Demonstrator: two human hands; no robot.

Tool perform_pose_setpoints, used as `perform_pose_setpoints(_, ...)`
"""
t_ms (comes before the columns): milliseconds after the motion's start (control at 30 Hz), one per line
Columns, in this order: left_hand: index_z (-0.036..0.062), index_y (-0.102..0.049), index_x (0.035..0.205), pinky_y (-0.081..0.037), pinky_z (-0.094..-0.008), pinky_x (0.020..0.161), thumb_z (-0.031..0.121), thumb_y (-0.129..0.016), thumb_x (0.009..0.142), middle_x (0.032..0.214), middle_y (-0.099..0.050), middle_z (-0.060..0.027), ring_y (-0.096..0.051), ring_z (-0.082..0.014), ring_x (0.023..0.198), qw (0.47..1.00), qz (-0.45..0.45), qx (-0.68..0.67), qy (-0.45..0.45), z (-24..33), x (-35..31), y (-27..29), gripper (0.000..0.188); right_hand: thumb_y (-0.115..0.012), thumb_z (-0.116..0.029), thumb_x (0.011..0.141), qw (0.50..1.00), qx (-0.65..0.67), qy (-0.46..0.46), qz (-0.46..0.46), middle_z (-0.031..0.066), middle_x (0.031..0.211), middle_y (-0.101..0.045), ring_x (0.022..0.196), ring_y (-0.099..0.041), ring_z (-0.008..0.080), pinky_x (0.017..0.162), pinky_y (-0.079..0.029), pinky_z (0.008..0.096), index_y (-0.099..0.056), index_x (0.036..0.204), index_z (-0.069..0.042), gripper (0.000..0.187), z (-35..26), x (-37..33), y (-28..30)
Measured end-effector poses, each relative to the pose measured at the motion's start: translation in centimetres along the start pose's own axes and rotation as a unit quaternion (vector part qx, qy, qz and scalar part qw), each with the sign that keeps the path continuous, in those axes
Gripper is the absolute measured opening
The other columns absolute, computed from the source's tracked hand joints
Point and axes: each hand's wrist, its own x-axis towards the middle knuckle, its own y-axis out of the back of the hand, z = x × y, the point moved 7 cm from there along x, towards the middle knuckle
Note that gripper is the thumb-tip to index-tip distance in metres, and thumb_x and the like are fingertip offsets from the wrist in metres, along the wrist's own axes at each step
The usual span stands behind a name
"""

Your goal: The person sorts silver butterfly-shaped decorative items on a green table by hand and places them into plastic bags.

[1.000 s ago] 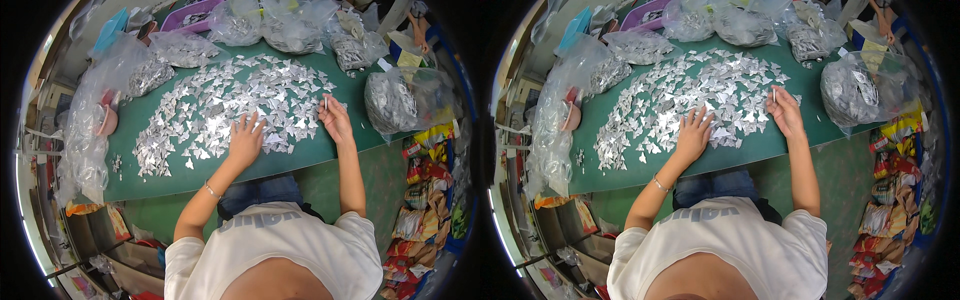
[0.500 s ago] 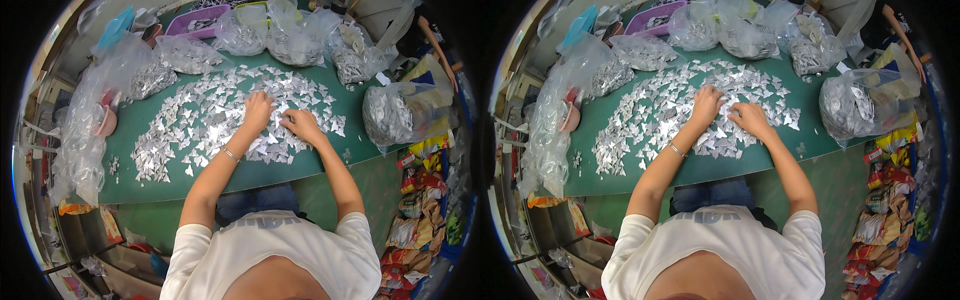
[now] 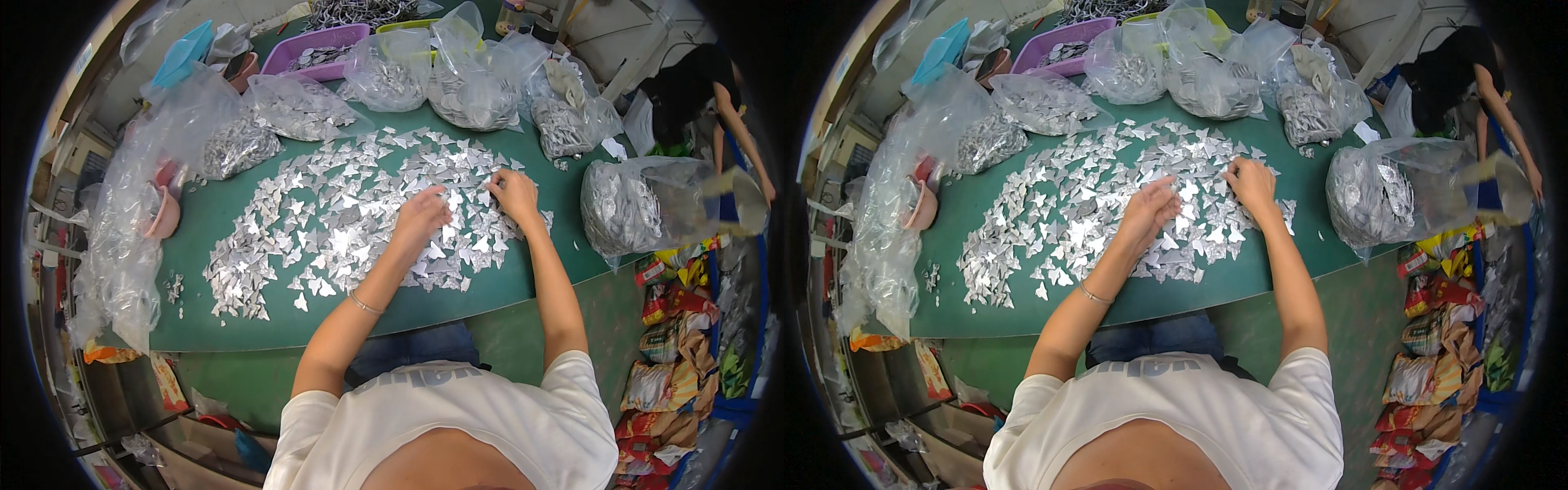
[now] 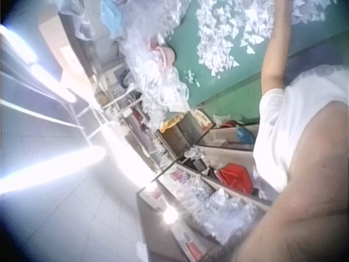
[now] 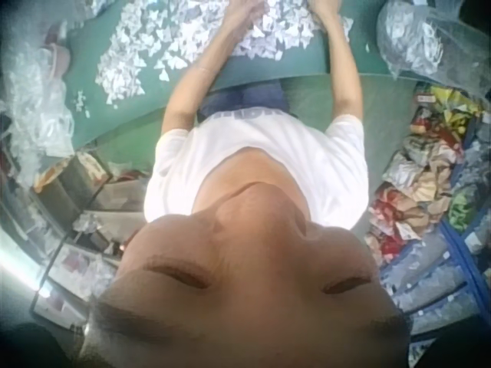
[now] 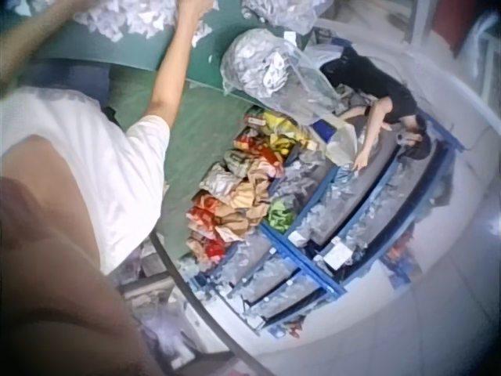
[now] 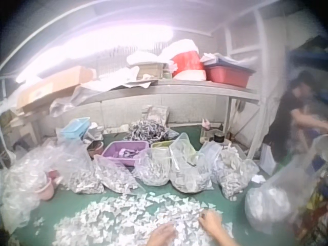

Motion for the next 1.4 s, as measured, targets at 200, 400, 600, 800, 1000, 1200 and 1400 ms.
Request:
perform_pose_setpoints(200,-0.0024,-0.047,0.115,-0.046,-0.0407,0.093,0.023,-0.044,0.094,0.100,-0.057,-0.0144,-0.058,-0.0279,0.098,0.955,-0.026,-0.240,0.173,-3.3,-1.8,-3.5,0.033,-0.063,-0.016,0.084,0.939,0.331,0.030,-0.094,-0.0018,0.069,-0.053,0.064,-0.048,0.0051,0.057,-0.040,0.0227,-0.061,0.101,-0.004,0.021,-5.7,-3.3,1.2)
perform_pose_setpoints(400,0.0029,-0.051,0.103,-0.048,-0.0311,0.073,0.027,-0.043,0.096,0.078,-0.053,-0.0078,-0.056,-0.0205,0.080,0.890,-0.111,-0.401,0.189,-5.7,-1.3,-1.6,0.026,-0.063,-0.016,0.081,0.947,0.276,0.157,0.039,0.0127,0.091,-0.064,0.086,-0.059,0.0305,0.078,-0.045,0.0361,-0.065,0.092,-0.002,0.018,-6.2,-1.2,2.0)
perform_pose_setpoints(600,-0.0016,-0.050,0.110,-0.045,-0.0256,0.063,0.014,-0.047,0.094,0.073,-0.050,-0.0049,-0.053,-0.0178,0.074,0.948,0.046,-0.236,0.206,-4.6,-3.6,-3.1,0.022,-0.061,-0.034,0.083,0.979,-0.003,0.181,0.089,0.0173,0.127,-0.050,0.119,-0.042,0.0347,0.098,-0.033,0.0464,-0.057,0.118,-0.009,0.043,-3.1,2.9,-4.3)
perform_pose_setpoints(800,-0.0027,-0.050,0.116,-0.045,-0.0265,0.066,0.001,-0.053,0.087,0.086,-0.055,-0.0030,-0.054,-0.0159,0.073,0.984,0.036,-0.136,0.106,-2.5,-5.2,0.0,0.030,-0.062,-0.033,0.083,0.953,0.094,0.274,-0.089,0.0169,0.128,-0.049,0.126,-0.036,0.0340,0.102,-0.029,0.0468,-0.059,0.116,-0.009,0.041,-7.3,-3.4,-3.6)
perform_pose_setpoints(1000,0.0031,-0.064,0.096,-0.048,-0.0357,0.068,0.008,-0.059,0.083,0.084,-0.064,-0.0091,-0.061,-0.0238,0.077,0.851,0.091,0.470,-0.213,3.9,-0.5,2.2,0.015,-0.065,-0.016,0.082,0.915,0.312,0.134,-0.217,0.0129,0.102,-0.063,0.111,-0.051,0.0271,0.093,-0.040,0.0367,-0.064,0.108,-0.005,0.028,-4.8,-4.3,-1.3)
perform_pose_setpoints(1200,0.0075,-0.062,0.094,-0.048,-0.0430,0.068,0.020,-0.072,0.073,0.088,-0.064,-0.0190,-0.063,-0.0343,0.083,0.689,0.077,0.705,-0.152,3.3,2.8,0.5,0.026,-0.065,-0.008,0.077,0.970,0.174,0.166,0.024,0.0073,0.102,-0.061,0.098,-0.053,0.0261,0.086,-0.040,0.0381,-0.065,0.104,-0.006,0.027,-5.6,1.5,-1.0)
perform_pose_setpoints(1400,0.0065,-0.057,0.101,-0.048,-0.0448,0.064,0.022,-0.073,0.073,0.079,-0.064,-0.0185,-0.063,-0.0369,0.075,0.672,0.059,0.732,-0.101,4.7,1.8,0.8,0.036,-0.067,-0.009,0.074,0.965,-0.032,0.252,0.063,0.0037,0.103,-0.058,0.098,-0.050,0.0253,0.086,-0.037,0.0381,-0.066,0.094,-0.009,0.021,-6.6,3.2,-4.4)
